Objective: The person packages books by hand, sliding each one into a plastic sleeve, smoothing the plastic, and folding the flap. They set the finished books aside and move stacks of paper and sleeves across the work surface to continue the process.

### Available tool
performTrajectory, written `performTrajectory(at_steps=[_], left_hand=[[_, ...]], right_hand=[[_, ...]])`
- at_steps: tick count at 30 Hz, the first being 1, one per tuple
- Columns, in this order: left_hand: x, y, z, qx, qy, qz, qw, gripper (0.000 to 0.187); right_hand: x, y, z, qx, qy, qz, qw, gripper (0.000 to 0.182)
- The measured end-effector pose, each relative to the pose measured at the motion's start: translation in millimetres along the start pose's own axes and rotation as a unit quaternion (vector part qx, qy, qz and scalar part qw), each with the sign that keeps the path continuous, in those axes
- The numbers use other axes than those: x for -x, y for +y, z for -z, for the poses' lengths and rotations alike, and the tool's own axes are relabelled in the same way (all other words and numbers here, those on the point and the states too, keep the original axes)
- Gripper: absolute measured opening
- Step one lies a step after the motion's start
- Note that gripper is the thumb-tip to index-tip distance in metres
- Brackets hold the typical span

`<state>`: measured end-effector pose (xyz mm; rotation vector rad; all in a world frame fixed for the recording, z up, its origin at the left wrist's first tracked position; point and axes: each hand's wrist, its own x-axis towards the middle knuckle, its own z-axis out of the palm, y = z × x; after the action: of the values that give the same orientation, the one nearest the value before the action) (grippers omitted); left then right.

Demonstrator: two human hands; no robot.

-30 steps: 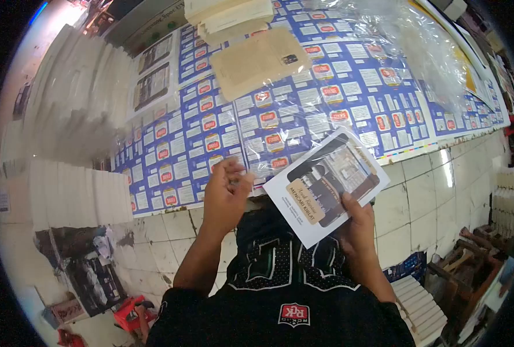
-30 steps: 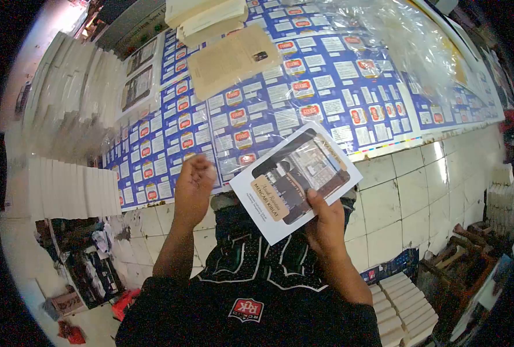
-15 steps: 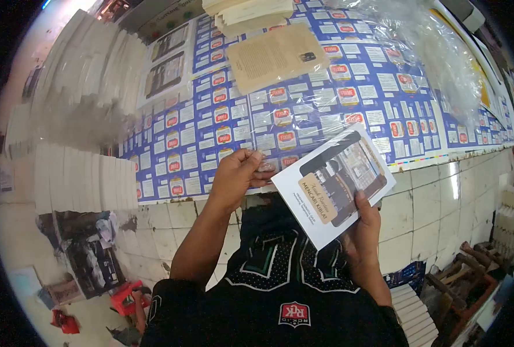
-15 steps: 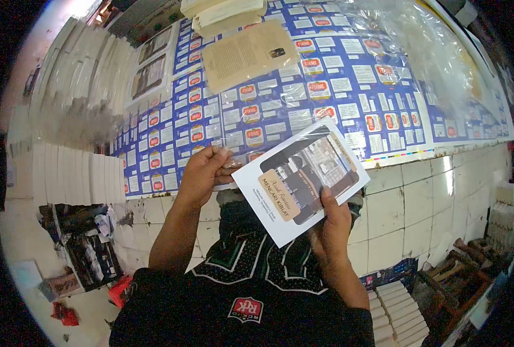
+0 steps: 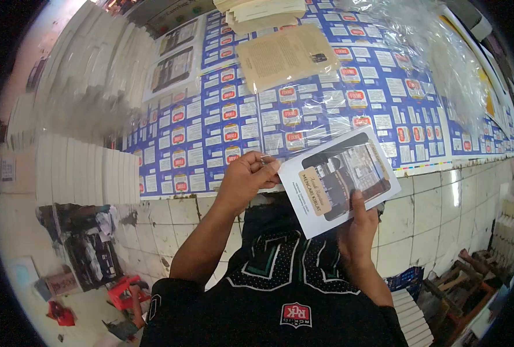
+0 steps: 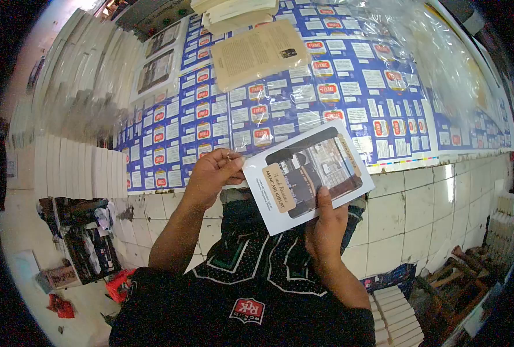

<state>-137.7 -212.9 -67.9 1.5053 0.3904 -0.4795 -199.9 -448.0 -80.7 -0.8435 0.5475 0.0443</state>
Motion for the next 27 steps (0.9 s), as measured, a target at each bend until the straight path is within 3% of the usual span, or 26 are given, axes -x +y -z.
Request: performTrajectory(at_steps=[3, 5, 9, 11, 12, 13, 14, 15, 17, 18, 19, 20, 21, 23, 25, 27], left_hand=[[1.9, -0.4, -2.5, -0.007, -0.021, -0.035, 0.999, 0.029], [7.1, 10.1, -7.1, 0.062, -0.038, 0.036, 0.997, 0.032], [8.2, 4.5, -12.4, 0.096, -0.055, 0.051, 0.993, 0.035], [9.9, 3.1, -17.2, 0.138, -0.002, 0.027, 0.990, 0.037], [7.0, -3.6, -20.0, 0.177, 0.004, -0.007, 0.984, 0.037], [7.0, -3.4, -17.2, 0.179, 0.004, -0.008, 0.984, 0.037], [6.5, -1.1, -11.3, 0.199, 0.007, 0.005, 0.980, 0.036], [4.4, 0.8, -6.6, 0.220, 0.009, 0.018, 0.975, 0.036], [7.2, 4.0, -4.1, 0.163, 0.037, -0.026, 0.986, 0.046], [20.3, 20.0, -4.3, -0.047, 0.046, -0.059, 0.996, 0.056], [28.5, 29.6, -5.1, -0.255, 0.049, -0.091, 0.961, 0.067], [36.1, 21.9, -6.8, -0.403, 0.141, -0.134, 0.894, 0.089], [40.7, 17.5, -6.4, -0.458, 0.167, -0.172, 0.856, 0.098], [35.7, 5.2, -2.6, -0.497, 0.113, -0.268, 0.817, 0.098], [34.4, -24.7, -6.3, -0.496, 0.130, -0.273, 0.814, 0.102], [35.8, -42.7, -5.6, -0.494, 0.147, -0.284, 0.809, 0.106]], right_hand=[[-0.8, -0.4, -0.7, 0.001, -0.010, 0.003, 1.000, 0.046], [-3.1, 0.7, -2.3, -0.037, -0.025, -0.023, 0.999, 0.046], [-3.8, 5.1, -23.9, -0.070, -0.028, -0.014, 0.997, 0.045], [-4.0, 5.1, -34.2, -0.064, -0.009, -0.075, 0.995, 0.045], [0.5, 3.9, -39.8, -0.003, -0.040, -0.104, 0.994, 0.045], [-6.1, 3.3, -23.1, 0.075, -0.173, -0.180, 0.965, 0.046], [-7.2, -23.4, -18.2, 0.263, -0.240, -0.221, 0.908, 0.050], [-9.8, -51.0, -12.4, 0.441, -0.295, -0.250, 0.810, 0.055], [-19.2, -66.6, 14.0, 0.596, -0.174, 0.034, 0.783, 0.064], [-19.6, -82.4, 10.9, 0.645, -0.099, 0.134, 0.746, 0.079], [-36.4, -79.8, 19.1, 0.669, -0.126, 0.307, 0.665, 0.099], [-48.7, -80.3, 12.5, 0.681, -0.158, 0.296, 0.651, 0.107], [-58.6, -82.9, 3.9, 0.692, -0.191, 0.287, 0.634, 0.116], [-73.9, -88.4, -11.6, 0.701, -0.217, 0.291, 0.613, 0.114], [-79.5, -85.7, -14.3, 0.707, -0.253, 0.290, 0.593, 0.112], [-84.3, -83.7, -2.8, 0.695, -0.249, 0.285, 0.612, 0.101]])
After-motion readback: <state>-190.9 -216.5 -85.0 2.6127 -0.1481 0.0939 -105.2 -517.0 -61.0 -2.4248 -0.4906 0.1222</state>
